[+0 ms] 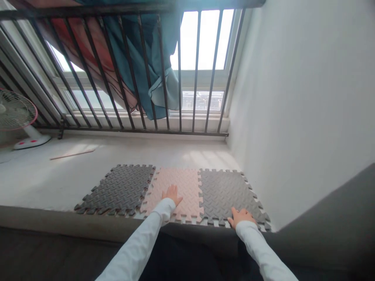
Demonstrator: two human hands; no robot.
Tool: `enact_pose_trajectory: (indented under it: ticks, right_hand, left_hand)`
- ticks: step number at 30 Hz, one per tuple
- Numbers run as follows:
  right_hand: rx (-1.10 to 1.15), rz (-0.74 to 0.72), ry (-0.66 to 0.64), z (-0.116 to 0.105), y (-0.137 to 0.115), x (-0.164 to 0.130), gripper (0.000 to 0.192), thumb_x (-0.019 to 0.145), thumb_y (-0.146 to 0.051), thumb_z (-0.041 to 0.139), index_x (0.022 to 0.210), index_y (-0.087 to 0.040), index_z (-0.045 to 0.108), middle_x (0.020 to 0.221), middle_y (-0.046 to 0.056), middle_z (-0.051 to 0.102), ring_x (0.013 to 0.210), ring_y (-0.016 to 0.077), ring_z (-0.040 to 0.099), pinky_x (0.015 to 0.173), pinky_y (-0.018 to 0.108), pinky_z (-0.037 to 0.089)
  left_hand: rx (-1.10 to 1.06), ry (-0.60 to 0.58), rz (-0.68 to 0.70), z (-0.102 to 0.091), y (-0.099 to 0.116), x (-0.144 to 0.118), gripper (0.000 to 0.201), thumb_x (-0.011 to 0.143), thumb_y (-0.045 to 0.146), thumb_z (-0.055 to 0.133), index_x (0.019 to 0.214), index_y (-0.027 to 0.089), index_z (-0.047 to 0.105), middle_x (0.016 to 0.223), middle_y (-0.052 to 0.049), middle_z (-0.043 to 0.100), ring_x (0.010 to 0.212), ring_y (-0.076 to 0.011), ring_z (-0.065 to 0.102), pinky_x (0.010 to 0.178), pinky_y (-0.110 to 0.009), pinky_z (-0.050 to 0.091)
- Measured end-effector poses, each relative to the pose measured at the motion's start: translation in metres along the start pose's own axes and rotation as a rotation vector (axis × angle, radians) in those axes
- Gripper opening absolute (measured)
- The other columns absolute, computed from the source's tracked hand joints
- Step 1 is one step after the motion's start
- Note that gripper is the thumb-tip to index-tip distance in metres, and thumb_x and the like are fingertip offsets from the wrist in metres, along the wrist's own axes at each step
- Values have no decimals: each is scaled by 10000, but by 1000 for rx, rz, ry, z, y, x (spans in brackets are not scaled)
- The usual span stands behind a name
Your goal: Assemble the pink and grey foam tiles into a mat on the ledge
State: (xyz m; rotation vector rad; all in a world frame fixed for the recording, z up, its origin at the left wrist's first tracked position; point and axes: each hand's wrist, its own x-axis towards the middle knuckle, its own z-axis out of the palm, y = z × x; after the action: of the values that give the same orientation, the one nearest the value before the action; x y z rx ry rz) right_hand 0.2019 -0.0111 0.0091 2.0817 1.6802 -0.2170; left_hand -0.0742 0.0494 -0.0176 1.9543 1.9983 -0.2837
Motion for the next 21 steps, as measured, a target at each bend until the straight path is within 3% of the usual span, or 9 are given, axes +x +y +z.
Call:
enact_pose_trajectory:
  ticks: [2,4,7,12,15,17,21]
  right_hand:
    - [4,4,-7,0,0,0,401,815,-402,394,1165,-220,468,1157,213,476,1047,340,473,744,395,333]
    - [7,9,-14,-1,-1,0,406,820,-401,386,1176,-220,461,1164,221,468,1047,340,473,739,393,331]
    - [5,8,-13,-3,0,-3,404,831,-397,362,1186,-226,451,1166,217,468,1060,332,465,738,382,326]
    - [7,15,-19,-7,-1,-7,404,831,-416,360,1177,-232,455,1167,205,469,1073,321,454,724,357,336]
    - [12,27,-25,-8,-2,-7,404,828,-415,372,1174,-225,457,1162,212,467,1059,317,464,725,362,344]
    - [14,35,-28,-8,-2,-7,413,826,-417,377,1181,-220,450,1164,214,463,1055,318,466,729,368,346]
    - [16,37,-25,-7,-2,-8,414,830,-420,360,1189,-231,442,1173,194,463,1068,311,461,734,365,347]
  left_hand:
    - [20,5,-143,2,-23,-8,669,774,453,302,1352,137,186,1439,-109,115,1304,-259,126,1017,-505,172]
    - [48,-14,-194,1,-38,-16,657,755,454,353,1339,178,233,1437,-106,130,1298,-289,135,998,-562,146]
    - [69,-77,-142,-11,-48,-23,581,738,408,415,1293,258,326,1414,-76,228,1273,-294,224,977,-623,88]
    - [38,-119,-127,-32,-73,-33,454,780,370,360,1203,241,463,1277,-88,466,1186,-260,393,1004,-543,177]
    - [50,-139,-80,-26,-92,-45,393,766,333,399,1122,244,541,1289,-80,453,1167,-237,421,1003,-462,244]
    - [56,-140,-40,-18,-102,-52,410,751,308,428,1150,275,512,1335,-53,392,1180,-220,407,1011,-445,237]
    - [94,-13,55,-4,-122,-64,466,747,265,428,1210,312,442,1339,-4,390,1250,-183,300,1043,-450,163]
